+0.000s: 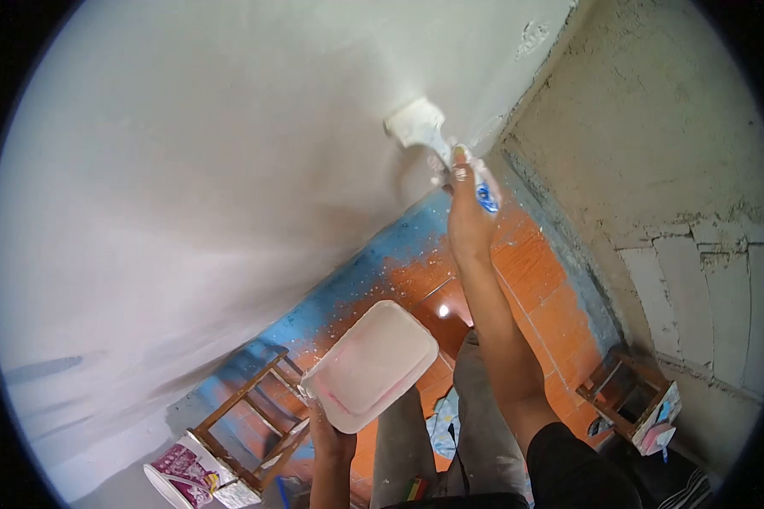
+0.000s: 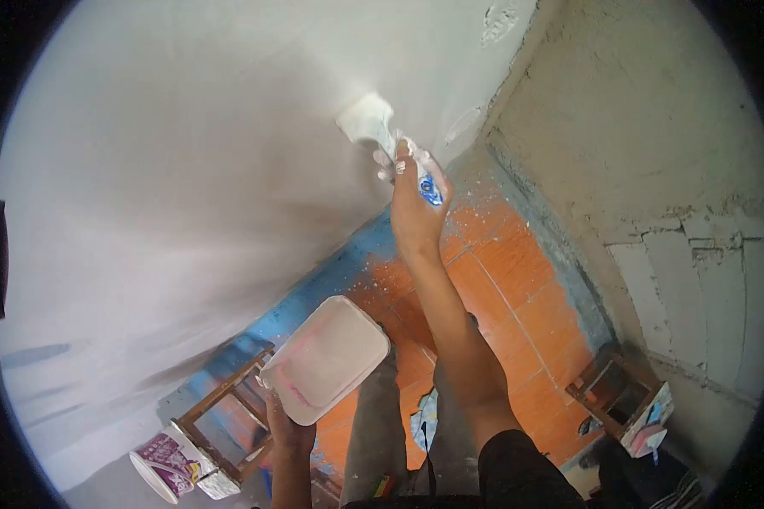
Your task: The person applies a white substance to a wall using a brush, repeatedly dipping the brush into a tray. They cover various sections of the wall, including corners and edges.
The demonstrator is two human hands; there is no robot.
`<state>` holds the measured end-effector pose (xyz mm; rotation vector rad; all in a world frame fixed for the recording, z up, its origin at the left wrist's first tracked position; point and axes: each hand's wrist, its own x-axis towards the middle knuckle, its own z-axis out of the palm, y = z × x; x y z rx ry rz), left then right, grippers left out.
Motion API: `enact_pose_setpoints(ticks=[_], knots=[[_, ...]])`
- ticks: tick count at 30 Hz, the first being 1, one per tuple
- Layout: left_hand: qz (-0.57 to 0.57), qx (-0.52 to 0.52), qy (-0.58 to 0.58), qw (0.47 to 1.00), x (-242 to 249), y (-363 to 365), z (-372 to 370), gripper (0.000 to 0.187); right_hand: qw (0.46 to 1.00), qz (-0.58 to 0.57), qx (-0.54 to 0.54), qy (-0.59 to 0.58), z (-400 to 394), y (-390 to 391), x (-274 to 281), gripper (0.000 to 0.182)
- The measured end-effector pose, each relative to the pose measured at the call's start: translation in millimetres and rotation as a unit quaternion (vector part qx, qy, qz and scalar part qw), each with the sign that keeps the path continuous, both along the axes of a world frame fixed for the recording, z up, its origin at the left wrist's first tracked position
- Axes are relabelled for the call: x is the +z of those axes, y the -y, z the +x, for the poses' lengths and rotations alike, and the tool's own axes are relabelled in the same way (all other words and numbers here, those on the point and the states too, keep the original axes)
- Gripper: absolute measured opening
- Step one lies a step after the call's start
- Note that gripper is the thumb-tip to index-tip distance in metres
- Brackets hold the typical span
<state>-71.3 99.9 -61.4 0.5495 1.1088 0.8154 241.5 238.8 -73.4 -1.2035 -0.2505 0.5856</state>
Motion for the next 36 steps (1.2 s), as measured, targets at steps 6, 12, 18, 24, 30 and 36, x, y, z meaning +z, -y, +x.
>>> enact_pose_setpoints(ticks=[6,12,18,24,30,36], knots=[[0.006,0.063,0.008,0.998,6,16,18,0.06,0.994,0.103,0.015,0.014,-9,-7,-10,0.038],[0.02,0.096,-0.012,0.995,3,16,20,0.062,0.997,-0.061,-0.035,-0.026,-15,-12,-170,0.035],[0.007,0.068,-0.009,0.998,11,5,-17,0.057,0.989,-0.144,-0.023,0.005,-15,-13,-129,0.032],[0.023,0.018,-0.007,1.0,11,-11,-54,0.057,0.991,0.121,-0.042,0.04,-36,-3,50,0.03],[0.017,0.023,-0.001,1.0,6,-26,-66,0.057,0.992,0.113,-0.052,0.014,-64,-11,-15,0.037],[0.033,-0.01,-0.021,0.999,3,-35,-69,0.058,0.992,-0.054,-0.058,-0.093,-67,-12,-180,0.032]])
